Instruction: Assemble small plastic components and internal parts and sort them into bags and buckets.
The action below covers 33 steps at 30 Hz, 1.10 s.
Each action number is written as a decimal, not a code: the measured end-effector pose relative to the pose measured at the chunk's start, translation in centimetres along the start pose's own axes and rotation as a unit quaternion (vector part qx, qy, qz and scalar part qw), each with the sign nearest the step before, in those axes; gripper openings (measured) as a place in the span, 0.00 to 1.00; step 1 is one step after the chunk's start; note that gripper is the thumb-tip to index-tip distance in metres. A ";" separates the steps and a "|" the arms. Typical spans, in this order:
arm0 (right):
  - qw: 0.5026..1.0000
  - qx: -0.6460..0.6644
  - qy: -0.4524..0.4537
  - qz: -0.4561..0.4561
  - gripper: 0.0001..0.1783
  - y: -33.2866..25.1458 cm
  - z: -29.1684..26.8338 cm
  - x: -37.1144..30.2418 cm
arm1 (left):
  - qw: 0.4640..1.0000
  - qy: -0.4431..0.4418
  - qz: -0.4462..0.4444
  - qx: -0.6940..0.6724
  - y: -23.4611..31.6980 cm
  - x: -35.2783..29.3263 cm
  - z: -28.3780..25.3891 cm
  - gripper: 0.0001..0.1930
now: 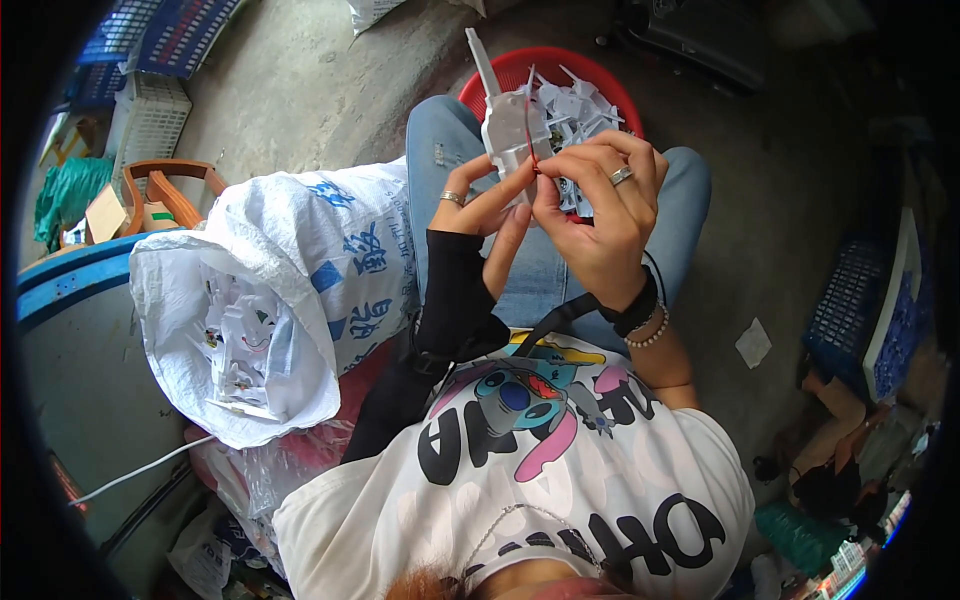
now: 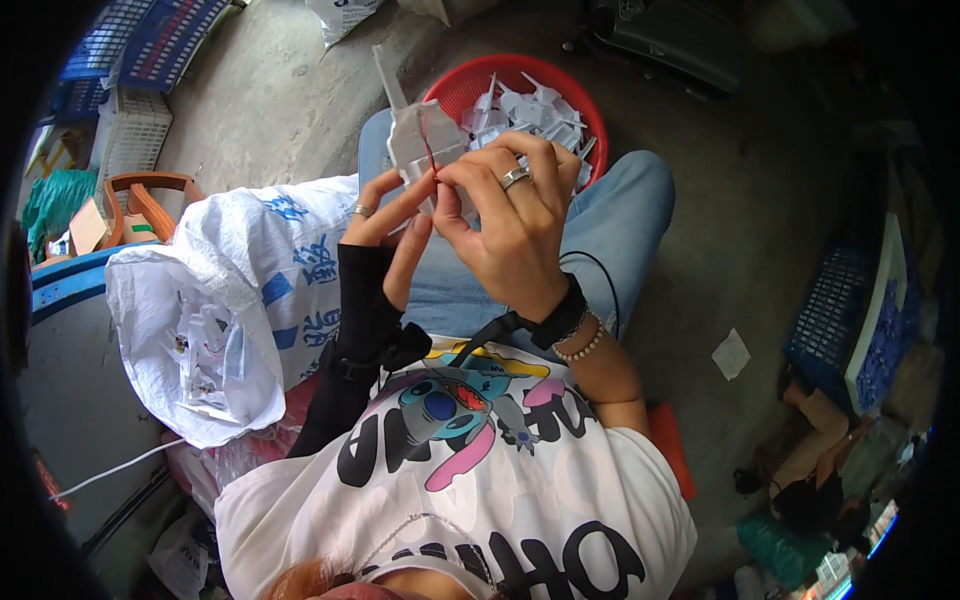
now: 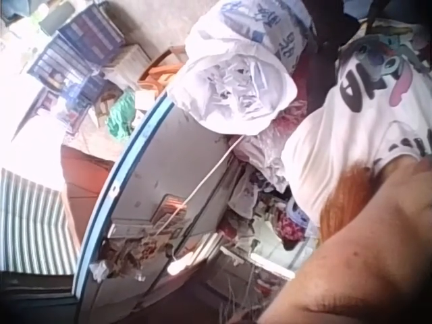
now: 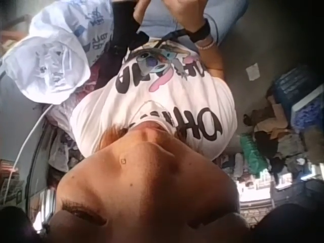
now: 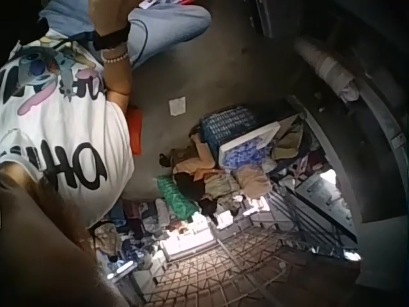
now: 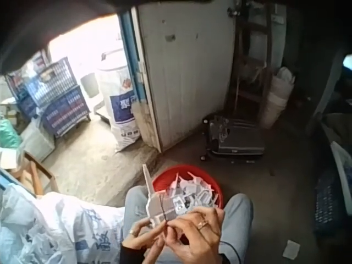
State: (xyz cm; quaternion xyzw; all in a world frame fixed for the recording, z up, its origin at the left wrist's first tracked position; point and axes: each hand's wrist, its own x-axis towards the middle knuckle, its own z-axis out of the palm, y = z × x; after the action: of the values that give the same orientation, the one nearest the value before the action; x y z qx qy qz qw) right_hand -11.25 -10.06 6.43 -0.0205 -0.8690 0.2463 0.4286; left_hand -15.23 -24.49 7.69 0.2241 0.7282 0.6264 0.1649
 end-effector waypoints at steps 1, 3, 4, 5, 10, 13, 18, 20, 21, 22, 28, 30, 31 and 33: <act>1.000 -0.010 0.004 -0.013 0.12 0.2 0.0 0.1 | 0.999 -0.028 -0.003 -0.037 -0.5 -0.1 -0.5 0.18; 1.000 -0.013 -0.016 -0.023 0.12 0.7 -0.1 0.3 | 0.988 0.034 -0.004 -0.149 -0.7 0.4 -0.6 0.14; 0.999 -0.017 -0.035 -0.032 0.12 1.0 -0.2 0.3 | 0.989 0.081 0.020 -0.124 -1.4 0.7 -0.9 0.13; 0.998 -0.013 -0.054 -0.041 0.11 1.0 -0.4 0.4 | 0.984 0.132 0.108 0.048 -1.6 1.4 -1.5 0.11; 0.989 -0.020 -0.103 -0.103 0.10 0.3 -0.9 0.8 | 0.885 0.142 0.280 0.344 -0.6 2.7 -1.9 0.13; 0.987 -0.041 -0.110 -0.112 0.10 0.5 -0.9 0.6 | 0.909 0.097 0.259 0.313 -1.4 3.0 -2.0 0.11; 0.984 -0.043 -0.120 -0.121 0.11 0.7 -0.9 0.6 | 0.923 0.089 0.249 0.281 -2.0 3.2 -2.1 0.11; 0.984 -0.045 -0.123 -0.121 0.10 0.6 -0.9 0.6 | 0.928 0.089 0.241 0.268 -2.3 3.2 -2.0 0.11; 0.983 -0.047 -0.125 -0.123 0.09 0.6 -0.9 0.7 | 0.933 0.089 0.240 0.255 -2.6 3.3 -1.9 0.11; 0.983 -0.047 -0.125 -0.123 0.09 0.7 -0.9 0.7 | 0.937 0.088 0.238 0.241 -2.7 3.4 -1.9 0.11; 0.974 -0.064 -0.133 -0.173 0.08 1.1 -1.0 0.9 | 0.925 0.087 0.254 0.271 -2.8 3.8 -1.5 0.10; 0.974 -0.070 -0.127 -0.172 0.08 1.3 -1.0 0.8 | 0.947 0.081 0.210 0.228 -3.3 3.7 -1.1 0.09; 0.974 -0.070 -0.128 -0.172 0.08 1.3 -0.9 0.7 | 0.966 0.074 0.166 0.185 -3.6 3.7 -1.0 0.08; 0.982 -0.048 -0.086 -0.162 0.09 1.3 -0.8 0.5 | 0.981 0.063 0.127 0.133 -3.8 3.5 -0.8 0.08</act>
State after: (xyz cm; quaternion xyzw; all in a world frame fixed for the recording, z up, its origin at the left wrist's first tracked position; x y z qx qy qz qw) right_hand -11.19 -8.52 6.60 0.1210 -0.9054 0.1327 0.3847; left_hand -19.08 -23.68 4.25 0.2946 0.7795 0.5527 0.0070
